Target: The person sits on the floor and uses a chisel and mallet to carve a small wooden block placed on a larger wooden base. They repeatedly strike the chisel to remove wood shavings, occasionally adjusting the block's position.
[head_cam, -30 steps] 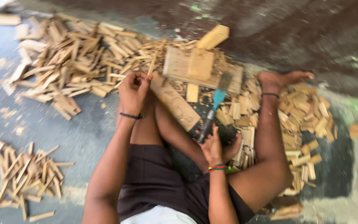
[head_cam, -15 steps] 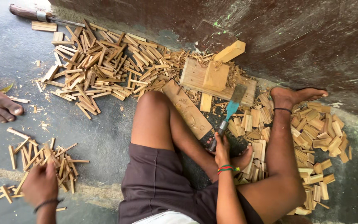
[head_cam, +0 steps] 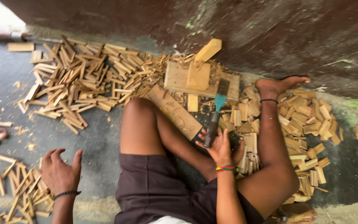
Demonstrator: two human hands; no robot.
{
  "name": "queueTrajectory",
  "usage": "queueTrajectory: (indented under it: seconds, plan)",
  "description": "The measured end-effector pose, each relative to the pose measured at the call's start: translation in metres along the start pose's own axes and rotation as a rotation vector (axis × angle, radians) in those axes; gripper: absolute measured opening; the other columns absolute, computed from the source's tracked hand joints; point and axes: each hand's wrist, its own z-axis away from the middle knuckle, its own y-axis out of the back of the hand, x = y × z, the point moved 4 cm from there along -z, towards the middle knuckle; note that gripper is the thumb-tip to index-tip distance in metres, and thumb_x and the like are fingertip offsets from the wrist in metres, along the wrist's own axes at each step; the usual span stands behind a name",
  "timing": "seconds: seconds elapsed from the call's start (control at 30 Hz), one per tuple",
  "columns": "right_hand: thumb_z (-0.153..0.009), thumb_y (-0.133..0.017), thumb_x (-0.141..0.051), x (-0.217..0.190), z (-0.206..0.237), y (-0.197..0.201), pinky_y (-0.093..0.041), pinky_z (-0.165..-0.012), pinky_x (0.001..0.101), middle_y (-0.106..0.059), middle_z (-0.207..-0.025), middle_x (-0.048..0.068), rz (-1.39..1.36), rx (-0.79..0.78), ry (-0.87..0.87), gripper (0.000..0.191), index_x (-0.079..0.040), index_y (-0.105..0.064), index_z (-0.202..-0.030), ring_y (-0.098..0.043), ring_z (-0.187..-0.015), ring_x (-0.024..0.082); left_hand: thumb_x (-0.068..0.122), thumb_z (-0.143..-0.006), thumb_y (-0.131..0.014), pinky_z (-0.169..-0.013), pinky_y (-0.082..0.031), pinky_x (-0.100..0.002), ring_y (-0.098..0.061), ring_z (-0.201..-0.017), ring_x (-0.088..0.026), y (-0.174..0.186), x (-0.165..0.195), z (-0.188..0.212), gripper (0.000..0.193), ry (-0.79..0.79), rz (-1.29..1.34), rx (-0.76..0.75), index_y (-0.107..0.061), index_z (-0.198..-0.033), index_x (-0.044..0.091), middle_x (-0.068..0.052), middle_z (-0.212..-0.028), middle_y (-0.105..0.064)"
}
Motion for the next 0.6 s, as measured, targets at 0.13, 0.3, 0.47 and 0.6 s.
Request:
queueTrajectory:
  seconds: [0.13,0.3,0.47,0.6]
  plan:
    - [-0.092,-0.048,-0.079,-0.020,0.026,-0.034,-0.039,-0.102,0.0769,-0.044,-0.153,0.034,-0.124,-0.193,0.084,0.085,-0.021,-0.044,-0.155,-0.047,-0.135,0.055,0.047,-0.095,-0.078,-0.112,-0.041,-0.049,-0.053,-0.134,-0.038,-0.010,0.043,-0.013,0.051,-0.116,0.110,-0.023,-0.067,-0.124,0.006,-0.017,-0.139,-0.057]
    - [-0.088,-0.051,-0.083,-0.039,0.044,-0.052,-0.035,-0.105,0.0777,-0.036,-0.161,0.033,-0.067,-0.125,0.193,0.094,-0.022,-0.038,-0.158,-0.033,-0.149,0.052,0.044,-0.094,-0.078,-0.111,-0.040,-0.049,-0.052,-0.134,-0.038,-0.019,0.055,0.001,0.048,-0.135,0.167,-0.064,-0.068,-0.123,0.007,-0.017,-0.142,-0.058]
    - [-0.085,-0.052,-0.083,-0.035,0.045,-0.059,-0.032,-0.107,0.0806,-0.035,-0.160,0.031,-0.037,-0.112,0.178,0.094,-0.022,-0.039,-0.155,-0.031,-0.149,0.055,0.045,-0.096,-0.078,-0.109,-0.041,-0.049,-0.053,-0.134,-0.038,-0.022,0.037,0.016,0.047,-0.083,0.102,-0.090,-0.068,-0.122,0.007,-0.017,-0.143,-0.057]
    - [-0.084,-0.052,-0.084,-0.026,0.039,-0.054,-0.028,-0.109,0.0827,-0.035,-0.159,0.031,-0.053,-0.109,0.151,0.095,-0.021,-0.040,-0.155,-0.026,-0.150,0.056,0.044,-0.096,-0.078,-0.104,-0.046,-0.047,-0.058,-0.128,-0.037,-0.020,0.030,0.018,0.044,-0.075,0.107,-0.066,-0.070,-0.118,0.008,-0.017,-0.138,-0.060]
